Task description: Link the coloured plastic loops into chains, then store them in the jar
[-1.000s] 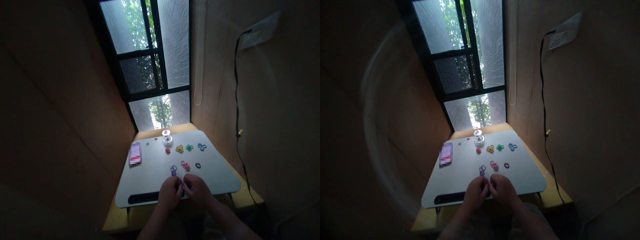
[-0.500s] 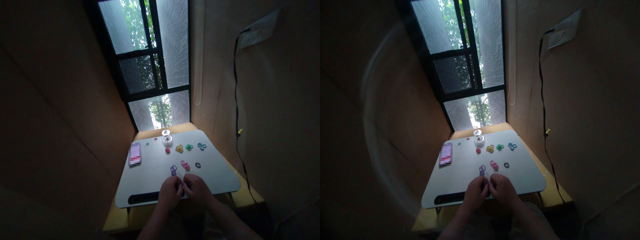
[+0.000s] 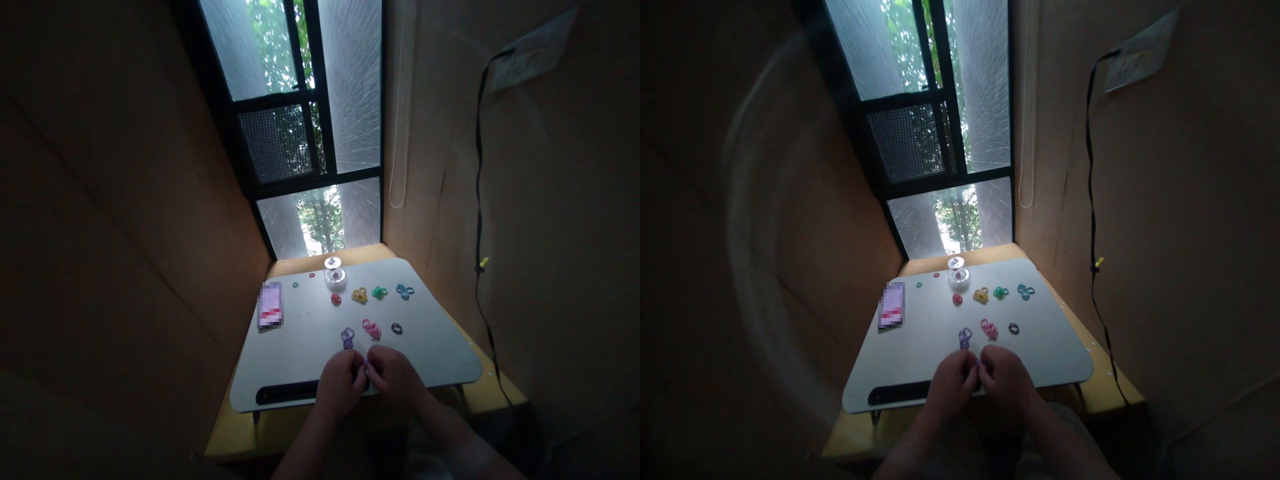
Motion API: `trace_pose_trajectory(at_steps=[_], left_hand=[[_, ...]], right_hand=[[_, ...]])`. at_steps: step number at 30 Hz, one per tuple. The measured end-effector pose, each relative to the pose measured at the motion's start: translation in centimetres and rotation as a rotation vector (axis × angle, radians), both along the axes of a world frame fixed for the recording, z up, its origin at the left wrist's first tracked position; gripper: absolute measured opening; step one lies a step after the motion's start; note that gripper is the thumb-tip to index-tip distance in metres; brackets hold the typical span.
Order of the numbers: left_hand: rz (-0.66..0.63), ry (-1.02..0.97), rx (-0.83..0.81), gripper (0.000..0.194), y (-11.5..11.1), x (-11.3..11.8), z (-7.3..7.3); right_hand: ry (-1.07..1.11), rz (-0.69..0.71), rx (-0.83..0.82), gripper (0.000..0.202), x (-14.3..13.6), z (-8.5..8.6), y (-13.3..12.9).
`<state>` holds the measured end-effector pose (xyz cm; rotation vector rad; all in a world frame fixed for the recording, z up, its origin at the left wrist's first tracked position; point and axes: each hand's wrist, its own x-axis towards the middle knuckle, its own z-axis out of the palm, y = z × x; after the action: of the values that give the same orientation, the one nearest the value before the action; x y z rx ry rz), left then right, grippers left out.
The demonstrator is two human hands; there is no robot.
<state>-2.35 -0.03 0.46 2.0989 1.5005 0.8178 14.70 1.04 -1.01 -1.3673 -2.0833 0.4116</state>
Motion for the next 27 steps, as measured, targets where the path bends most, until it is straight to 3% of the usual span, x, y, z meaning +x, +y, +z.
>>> trace_pose_trajectory(at_steps=[27], left_hand=[[0.008,-0.003,0.012,0.005,0.02,0.1,-0.09]], right_hand=[[0.011,0.005,0.022,0.01,0.01,0.11,0.0]])
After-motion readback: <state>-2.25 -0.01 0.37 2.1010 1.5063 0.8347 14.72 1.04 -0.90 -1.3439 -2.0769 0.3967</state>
